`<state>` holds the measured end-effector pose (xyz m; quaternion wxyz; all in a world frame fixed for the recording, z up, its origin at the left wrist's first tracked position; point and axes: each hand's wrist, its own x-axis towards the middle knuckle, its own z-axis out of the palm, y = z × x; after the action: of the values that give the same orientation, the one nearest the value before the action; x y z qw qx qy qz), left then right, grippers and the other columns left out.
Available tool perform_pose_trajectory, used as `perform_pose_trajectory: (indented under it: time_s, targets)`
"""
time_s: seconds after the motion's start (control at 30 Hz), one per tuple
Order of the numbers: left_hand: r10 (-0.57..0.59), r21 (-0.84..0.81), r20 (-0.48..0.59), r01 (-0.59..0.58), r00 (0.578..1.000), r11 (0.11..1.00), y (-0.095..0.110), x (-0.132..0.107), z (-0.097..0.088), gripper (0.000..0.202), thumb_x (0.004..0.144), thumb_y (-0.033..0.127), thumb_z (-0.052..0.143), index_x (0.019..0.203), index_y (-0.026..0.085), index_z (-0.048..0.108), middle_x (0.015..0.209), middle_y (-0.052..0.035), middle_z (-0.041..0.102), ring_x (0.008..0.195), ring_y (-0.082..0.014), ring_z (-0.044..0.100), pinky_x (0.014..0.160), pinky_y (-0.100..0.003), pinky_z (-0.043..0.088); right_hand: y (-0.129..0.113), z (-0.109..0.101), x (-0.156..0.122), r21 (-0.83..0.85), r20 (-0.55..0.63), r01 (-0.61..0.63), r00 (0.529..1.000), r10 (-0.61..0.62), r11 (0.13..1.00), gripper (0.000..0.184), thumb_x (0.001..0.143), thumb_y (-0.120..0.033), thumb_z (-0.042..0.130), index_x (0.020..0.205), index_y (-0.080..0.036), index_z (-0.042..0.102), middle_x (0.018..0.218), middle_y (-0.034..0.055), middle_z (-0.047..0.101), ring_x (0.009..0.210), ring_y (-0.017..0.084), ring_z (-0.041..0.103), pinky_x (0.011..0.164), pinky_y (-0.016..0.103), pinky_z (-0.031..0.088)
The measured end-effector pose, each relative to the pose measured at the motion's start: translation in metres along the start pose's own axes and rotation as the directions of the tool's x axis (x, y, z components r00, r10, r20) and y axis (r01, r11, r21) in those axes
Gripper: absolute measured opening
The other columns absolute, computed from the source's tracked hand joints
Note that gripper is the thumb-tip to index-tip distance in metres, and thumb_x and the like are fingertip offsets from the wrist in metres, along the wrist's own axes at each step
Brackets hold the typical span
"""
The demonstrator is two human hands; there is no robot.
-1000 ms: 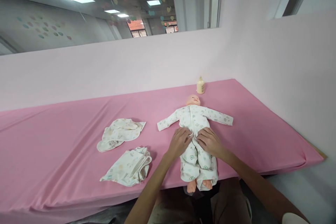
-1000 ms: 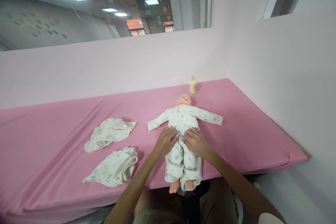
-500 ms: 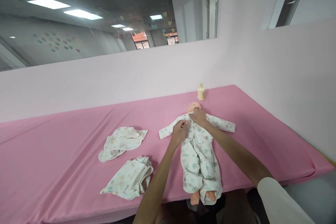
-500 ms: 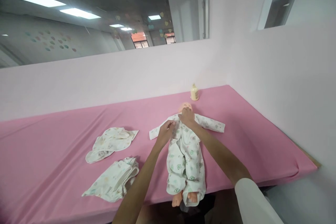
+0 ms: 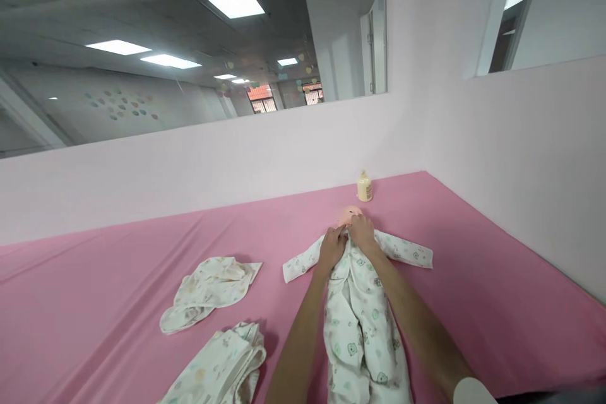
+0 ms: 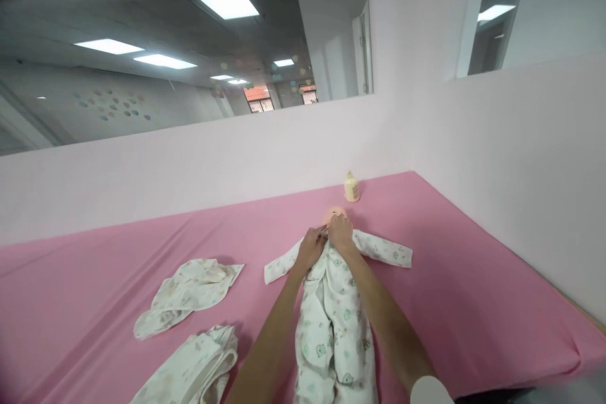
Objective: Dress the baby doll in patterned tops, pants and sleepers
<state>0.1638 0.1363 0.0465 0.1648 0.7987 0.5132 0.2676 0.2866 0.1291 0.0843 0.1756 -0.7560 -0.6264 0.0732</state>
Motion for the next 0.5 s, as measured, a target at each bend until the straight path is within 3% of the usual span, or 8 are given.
perform_pose_trajectory:
  time_s: [0.37,0.5]
  targets:
    - [-0.073,0.053,0.043,0.07,0.996,0.996,-0.0031,0.0089,-0.0006,0.045,0.093,0.042,0.04,0.131,0.028,0.061,0.094,-0.0083,0.064,0.092,-0.0258,0.061,0.081,-0.036,0.045,0.0051,0.0061,-0.0029,0.121,-0.04,-0.077,0.996,0.083,0.99,0.028,0.095,-0.017,0.041,0.114,-0.009,0.059,0.105,0.0169,0.069,0.098,0.024,0.067,0.076,0.029,0.045]
    - [-0.029,0.027,0.038,0.028,0.999,0.999,-0.0027,0.01,-0.0054,0.043,0.094,0.04,0.039,0.128,0.031,0.063,0.09,-0.0048,0.067,0.088,-0.0235,0.061,0.078,-0.033,0.044,0.0032,0.004,-0.002,0.187,-0.042,-0.076,0.995,0.086,0.979,0.026,0.093,-0.016,0.04,0.108,-0.011,0.06,0.106,0.0163,0.068,0.094,0.023,0.067,0.07,0.028,0.042]
